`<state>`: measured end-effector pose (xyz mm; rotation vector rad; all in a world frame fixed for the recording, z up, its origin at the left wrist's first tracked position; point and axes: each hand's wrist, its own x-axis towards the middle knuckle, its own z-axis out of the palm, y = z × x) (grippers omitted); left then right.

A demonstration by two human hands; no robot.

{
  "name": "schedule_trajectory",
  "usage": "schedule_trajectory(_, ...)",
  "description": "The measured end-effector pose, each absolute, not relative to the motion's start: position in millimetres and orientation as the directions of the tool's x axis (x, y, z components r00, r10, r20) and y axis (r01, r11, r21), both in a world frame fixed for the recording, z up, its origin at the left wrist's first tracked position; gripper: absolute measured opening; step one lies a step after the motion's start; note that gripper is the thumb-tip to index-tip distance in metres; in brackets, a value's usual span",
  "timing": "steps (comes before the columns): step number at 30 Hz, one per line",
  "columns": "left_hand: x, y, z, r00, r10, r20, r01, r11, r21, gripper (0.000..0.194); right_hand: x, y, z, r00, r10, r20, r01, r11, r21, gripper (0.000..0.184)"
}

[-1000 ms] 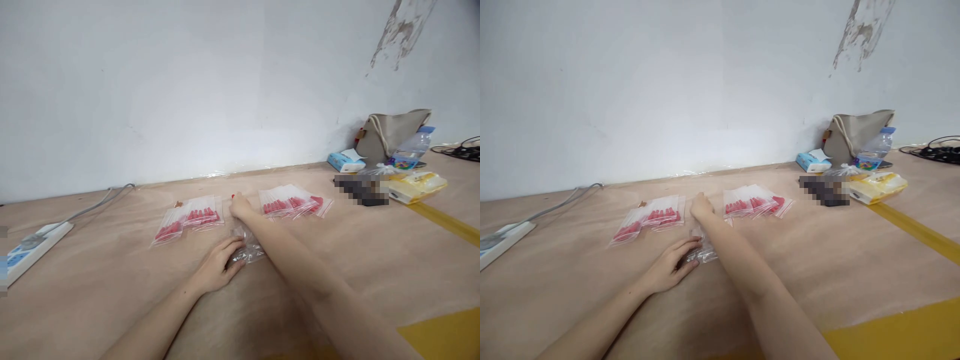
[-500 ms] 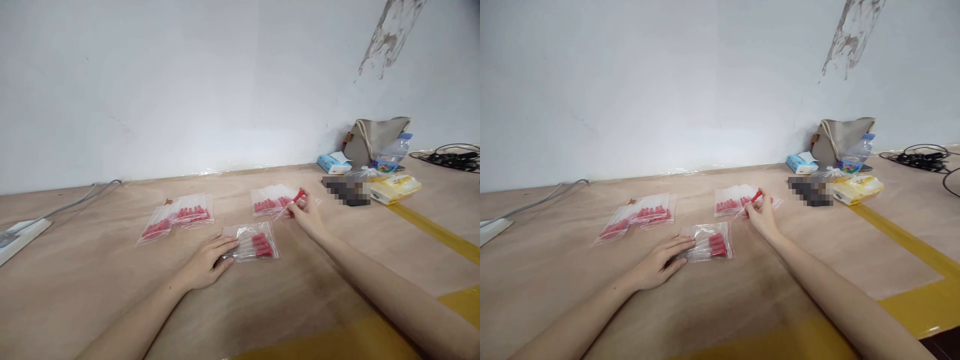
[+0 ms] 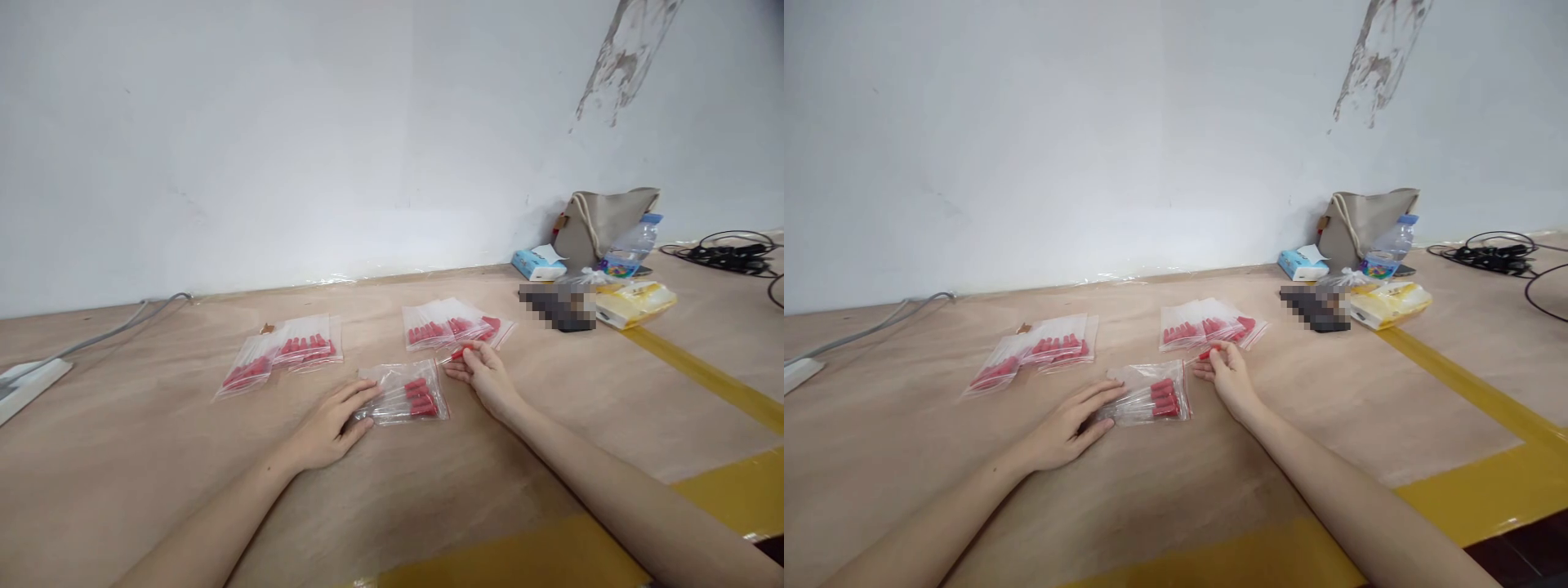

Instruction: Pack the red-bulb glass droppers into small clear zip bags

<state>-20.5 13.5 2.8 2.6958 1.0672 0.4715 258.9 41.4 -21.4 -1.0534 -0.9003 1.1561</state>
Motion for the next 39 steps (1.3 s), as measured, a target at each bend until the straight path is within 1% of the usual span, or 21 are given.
schedule_trajectory(2, -20, 13, 3, 0.677, 0.702, 0.221, 0.636, -0.709, 0.304, 0.044, 261, 39, -20, 0.061, 0.997, 0.046, -0.153, 0.055, -0.987, 0.031)
schedule_trajectory(4, -20, 12, 4, 0.668, 0.711, 0.218, 0.645, -0.700, 0.307, 0.047, 264, 39, -18, -0.104, 0.993, 0.061, -0.005, 0.060, -0.998, 0.031)
schedule_trajectory(6, -21, 12, 5, 0.666, 0.717, 0.208, 0.650, -0.694, 0.309, 0.048, 267, 39, -16, -0.264, 0.964, 0.025, 0.105, 0.054, -0.993, 0.032)
schedule_trajectory(9, -20, 11, 6, 0.678, 0.711, 0.187, 0.648, -0.698, 0.307, 0.050, 269, 43, -12, -0.403, 0.915, -0.035, 0.167, 0.036, -0.985, 0.035)
schedule_trajectory(14, -19, 11, 8, 0.689, 0.702, 0.181, 0.644, -0.707, 0.293, 0.049, 270, 48, -6, -0.553, 0.830, -0.077, 0.229, 0.063, -0.971, 0.043)
schedule_trajectory(15, -19, 11, 7, 0.688, 0.702, 0.181, 0.644, -0.707, 0.292, 0.049, 271, 48, -6, -0.549, 0.832, -0.080, 0.235, 0.062, -0.970, 0.044)
schedule_trajectory(17, -19, 12, 7, 0.690, 0.699, 0.188, 0.641, -0.711, 0.290, 0.050, 270, 47, -7, -0.487, 0.870, -0.074, 0.230, 0.046, -0.972, 0.044)
schedule_trajectory(21, -20, 13, 6, 0.697, 0.681, 0.224, 0.619, -0.730, 0.289, 0.050, 259, 44, -14, -0.228, 0.973, -0.038, 0.216, 0.012, -0.976, 0.034)
schedule_trajectory(23, -20, 12, 6, 0.694, 0.679, 0.240, 0.615, -0.732, 0.293, 0.050, 252, 43, -19, -0.065, 0.997, 0.034, 0.282, 0.051, -0.958, 0.027)
schedule_trajectory(25, -20, 11, 5, 0.682, 0.682, 0.262, 0.615, -0.730, 0.298, 0.050, 248, 43, -23, 0.040, 0.985, 0.169, 0.394, 0.140, -0.909, 0.022)
schedule_trajectory(27, -20, 10, 4, 0.670, 0.681, 0.296, 0.609, -0.732, 0.306, 0.047, 248, 44, -23, 0.005, 0.957, 0.289, 0.499, 0.248, -0.831, 0.023)
schedule_trajectory(29, -20, 12, 3, 0.669, 0.669, 0.323, 0.603, -0.743, 0.290, 0.036, 253, 43, -19, -0.104, 0.940, 0.324, 0.574, 0.323, -0.753, 0.018)
schedule_trajectory(31, -20, 15, 4, 0.662, 0.656, 0.364, 0.631, -0.749, 0.203, 0.028, 260, 40, -12, -0.198, 0.934, 0.297, 0.621, 0.354, -0.699, 0.011)
schedule_trajectory(32, -20, 18, 6, 0.639, 0.657, 0.401, 0.667, -0.732, 0.137, 0.028, 265, 38, -8, -0.254, 0.932, 0.259, 0.624, 0.362, -0.693, 0.014)
schedule_trajectory(34, -19, 21, 12, 0.551, 0.664, 0.505, 0.761, -0.648, 0.022, 0.033, 276, 32, -1, -0.392, 0.907, 0.156, 0.578, 0.375, -0.725, 0.020)
schedule_trajectory(35, -18, 21, 16, 0.501, 0.665, 0.554, 0.799, -0.602, -0.001, 0.035, 281, 29, 1, -0.455, 0.883, 0.114, 0.541, 0.376, -0.752, 0.021)
schedule_trajectory(37, -14, 17, 21, 0.430, 0.675, 0.600, 0.828, -0.559, 0.036, 0.031, 289, 24, 5, -0.507, 0.857, 0.089, 0.488, 0.371, -0.790, 0.024)
schedule_trajectory(39, -8, 7, 22, 0.418, 0.713, 0.562, 0.810, -0.573, 0.125, 0.026, 291, 20, 6, -0.482, 0.868, 0.122, 0.477, 0.377, -0.794, 0.024)
